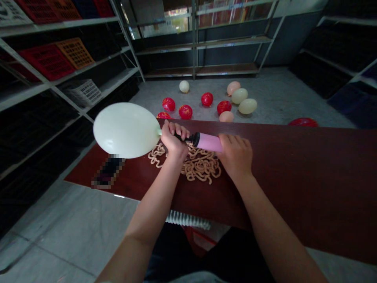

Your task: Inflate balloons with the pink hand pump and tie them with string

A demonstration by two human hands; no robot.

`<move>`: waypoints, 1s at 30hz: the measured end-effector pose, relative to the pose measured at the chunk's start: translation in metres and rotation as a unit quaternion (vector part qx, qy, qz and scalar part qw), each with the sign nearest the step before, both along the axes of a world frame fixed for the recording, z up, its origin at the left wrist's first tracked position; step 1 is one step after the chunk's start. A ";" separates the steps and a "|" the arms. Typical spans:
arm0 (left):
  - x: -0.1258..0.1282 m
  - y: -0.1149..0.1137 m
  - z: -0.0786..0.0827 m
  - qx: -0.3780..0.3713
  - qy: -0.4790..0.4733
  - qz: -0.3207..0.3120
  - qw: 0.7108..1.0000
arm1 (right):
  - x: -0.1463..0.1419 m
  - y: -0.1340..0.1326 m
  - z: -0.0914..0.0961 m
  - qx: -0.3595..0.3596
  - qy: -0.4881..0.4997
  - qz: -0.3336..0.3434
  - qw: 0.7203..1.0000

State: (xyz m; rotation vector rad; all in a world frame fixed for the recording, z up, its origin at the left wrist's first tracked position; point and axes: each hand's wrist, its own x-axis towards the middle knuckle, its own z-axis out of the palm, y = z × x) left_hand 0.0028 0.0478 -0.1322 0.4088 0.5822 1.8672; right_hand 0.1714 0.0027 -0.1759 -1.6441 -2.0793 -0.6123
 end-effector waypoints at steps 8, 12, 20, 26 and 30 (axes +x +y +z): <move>-0.023 -0.003 0.010 0.033 -0.027 0.030 0.999 | 0.025 0.008 -0.006 0.045 -0.006 -0.051 0.998; -0.037 -0.006 0.015 0.043 -0.053 0.038 0.997 | 0.046 0.011 -0.007 0.075 0.018 -0.088 0.993; -0.040 -0.009 0.019 0.049 -0.025 0.089 0.995 | 0.043 0.012 -0.009 0.045 0.044 -0.090 0.994; -0.026 -0.014 0.018 0.085 -0.018 0.082 0.993 | 0.031 0.006 -0.006 0.005 0.038 -0.087 0.995; -0.004 -0.020 0.018 0.065 0.013 0.068 0.996 | 0.020 -0.001 -0.001 -0.016 0.043 -0.056 0.997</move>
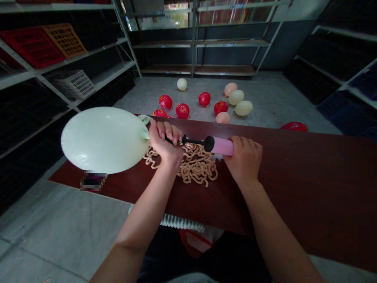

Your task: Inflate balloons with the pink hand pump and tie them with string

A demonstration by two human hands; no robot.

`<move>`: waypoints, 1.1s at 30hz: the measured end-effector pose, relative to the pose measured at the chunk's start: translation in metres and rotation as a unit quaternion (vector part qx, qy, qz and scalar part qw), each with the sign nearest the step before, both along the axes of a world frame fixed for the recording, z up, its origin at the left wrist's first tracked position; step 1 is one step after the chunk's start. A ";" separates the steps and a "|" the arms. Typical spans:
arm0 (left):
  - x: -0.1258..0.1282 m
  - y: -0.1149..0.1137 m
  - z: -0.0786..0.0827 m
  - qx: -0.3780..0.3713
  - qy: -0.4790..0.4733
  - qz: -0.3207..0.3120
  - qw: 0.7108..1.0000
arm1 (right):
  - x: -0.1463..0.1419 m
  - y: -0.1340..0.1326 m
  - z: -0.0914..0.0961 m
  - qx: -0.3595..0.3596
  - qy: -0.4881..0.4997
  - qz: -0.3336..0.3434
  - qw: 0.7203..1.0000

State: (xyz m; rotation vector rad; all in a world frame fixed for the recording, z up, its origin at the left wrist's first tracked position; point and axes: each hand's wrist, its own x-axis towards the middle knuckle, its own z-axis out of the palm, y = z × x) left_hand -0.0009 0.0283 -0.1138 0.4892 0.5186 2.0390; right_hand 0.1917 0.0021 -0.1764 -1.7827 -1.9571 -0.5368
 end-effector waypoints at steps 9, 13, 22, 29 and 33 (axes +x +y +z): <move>0.035 -0.002 -0.013 -0.008 0.028 -0.067 0.997 | -0.020 -0.011 0.004 -0.046 0.025 0.080 0.995; 0.030 0.002 -0.015 -0.037 0.025 -0.066 0.997 | -0.016 -0.008 0.004 -0.036 0.009 0.079 0.996; 0.005 0.010 -0.013 -0.037 -0.003 -0.043 0.998 | -0.012 0.004 -0.004 0.009 -0.028 0.055 0.998; -0.021 0.013 -0.010 -0.043 -0.026 -0.021 0.999 | 0.015 0.007 -0.005 0.036 -0.077 0.012 0.996; -0.033 0.012 -0.006 -0.026 -0.038 -0.011 0.999 | 0.036 0.007 -0.006 0.063 -0.084 -0.005 0.994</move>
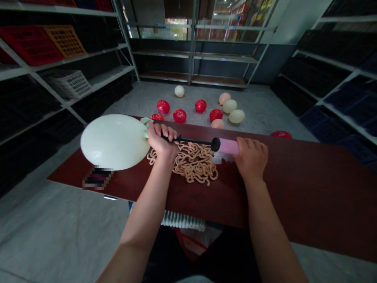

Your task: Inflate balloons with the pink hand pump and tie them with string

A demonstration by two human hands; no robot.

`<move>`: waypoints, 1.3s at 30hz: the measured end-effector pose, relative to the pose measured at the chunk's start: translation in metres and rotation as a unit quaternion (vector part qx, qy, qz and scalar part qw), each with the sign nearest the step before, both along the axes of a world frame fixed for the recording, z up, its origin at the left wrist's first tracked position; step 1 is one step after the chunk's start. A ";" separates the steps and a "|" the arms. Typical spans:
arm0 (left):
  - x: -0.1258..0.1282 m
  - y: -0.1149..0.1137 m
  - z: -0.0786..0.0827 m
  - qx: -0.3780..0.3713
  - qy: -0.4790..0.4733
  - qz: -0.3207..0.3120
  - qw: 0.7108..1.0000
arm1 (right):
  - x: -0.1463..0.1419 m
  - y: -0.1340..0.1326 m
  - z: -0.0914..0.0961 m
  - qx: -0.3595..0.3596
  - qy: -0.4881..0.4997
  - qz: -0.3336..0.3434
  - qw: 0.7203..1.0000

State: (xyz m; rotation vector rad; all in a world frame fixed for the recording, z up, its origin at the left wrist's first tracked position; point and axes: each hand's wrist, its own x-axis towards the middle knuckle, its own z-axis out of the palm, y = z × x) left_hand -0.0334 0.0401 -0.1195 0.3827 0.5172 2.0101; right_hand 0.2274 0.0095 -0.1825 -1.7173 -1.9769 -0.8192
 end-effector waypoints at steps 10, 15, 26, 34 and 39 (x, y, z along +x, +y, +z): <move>0.007 -0.004 0.004 0.017 0.014 0.035 0.999 | -0.010 -0.001 -0.004 -0.045 0.047 -0.003 0.998; 0.024 -0.006 0.003 0.003 0.039 0.026 0.999 | -0.024 -0.007 0.004 -0.091 0.053 0.037 0.994; 0.069 -0.014 -0.005 0.005 0.072 -0.050 0.996 | -0.047 -0.016 0.010 -0.122 0.068 0.107 0.984; 0.047 -0.010 -0.001 -0.016 0.049 -0.059 0.997 | -0.043 -0.008 0.013 -0.055 0.044 0.089 0.994; 0.028 -0.005 -0.001 0.008 0.008 -0.045 0.999 | -0.035 -0.005 0.012 -0.034 0.024 0.065 0.997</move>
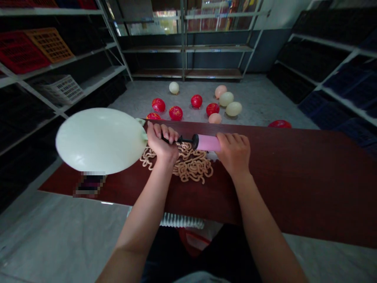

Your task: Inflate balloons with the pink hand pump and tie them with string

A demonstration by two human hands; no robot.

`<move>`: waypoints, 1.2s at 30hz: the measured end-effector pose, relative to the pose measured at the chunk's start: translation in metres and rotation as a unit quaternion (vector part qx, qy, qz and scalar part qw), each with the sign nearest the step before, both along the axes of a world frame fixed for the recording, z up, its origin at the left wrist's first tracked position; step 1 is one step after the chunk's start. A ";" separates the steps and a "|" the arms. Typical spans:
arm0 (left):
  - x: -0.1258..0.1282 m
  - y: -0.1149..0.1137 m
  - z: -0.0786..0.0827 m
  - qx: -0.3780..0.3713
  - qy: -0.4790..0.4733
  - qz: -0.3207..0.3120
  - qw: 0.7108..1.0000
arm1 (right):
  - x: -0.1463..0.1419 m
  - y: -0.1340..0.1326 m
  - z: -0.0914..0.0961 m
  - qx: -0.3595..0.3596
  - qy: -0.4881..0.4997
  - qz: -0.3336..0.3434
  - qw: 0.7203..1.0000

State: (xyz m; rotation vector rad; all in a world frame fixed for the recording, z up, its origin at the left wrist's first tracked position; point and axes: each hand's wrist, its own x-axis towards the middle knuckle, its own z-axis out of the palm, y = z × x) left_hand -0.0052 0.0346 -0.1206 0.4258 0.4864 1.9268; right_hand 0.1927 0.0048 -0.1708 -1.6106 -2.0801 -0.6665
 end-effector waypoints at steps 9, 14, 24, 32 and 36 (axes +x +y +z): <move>-0.034 0.004 0.006 -0.025 -0.019 0.048 0.998 | 0.023 0.003 -0.006 0.005 0.020 -0.072 0.997; -0.038 0.002 0.008 -0.009 -0.005 0.059 0.998 | 0.026 0.004 -0.008 0.000 0.035 -0.068 0.997; -0.004 -0.008 0.007 0.050 0.018 0.061 0.997 | 0.017 -0.003 -0.006 -0.069 0.045 -0.038 0.996; 0.034 -0.013 -0.002 0.011 0.064 0.006 0.998 | -0.014 -0.011 -0.003 -0.099 0.069 0.059 0.991; 0.036 -0.010 -0.008 -0.007 0.060 -0.014 0.998 | -0.014 -0.010 -0.009 -0.081 0.062 0.058 0.993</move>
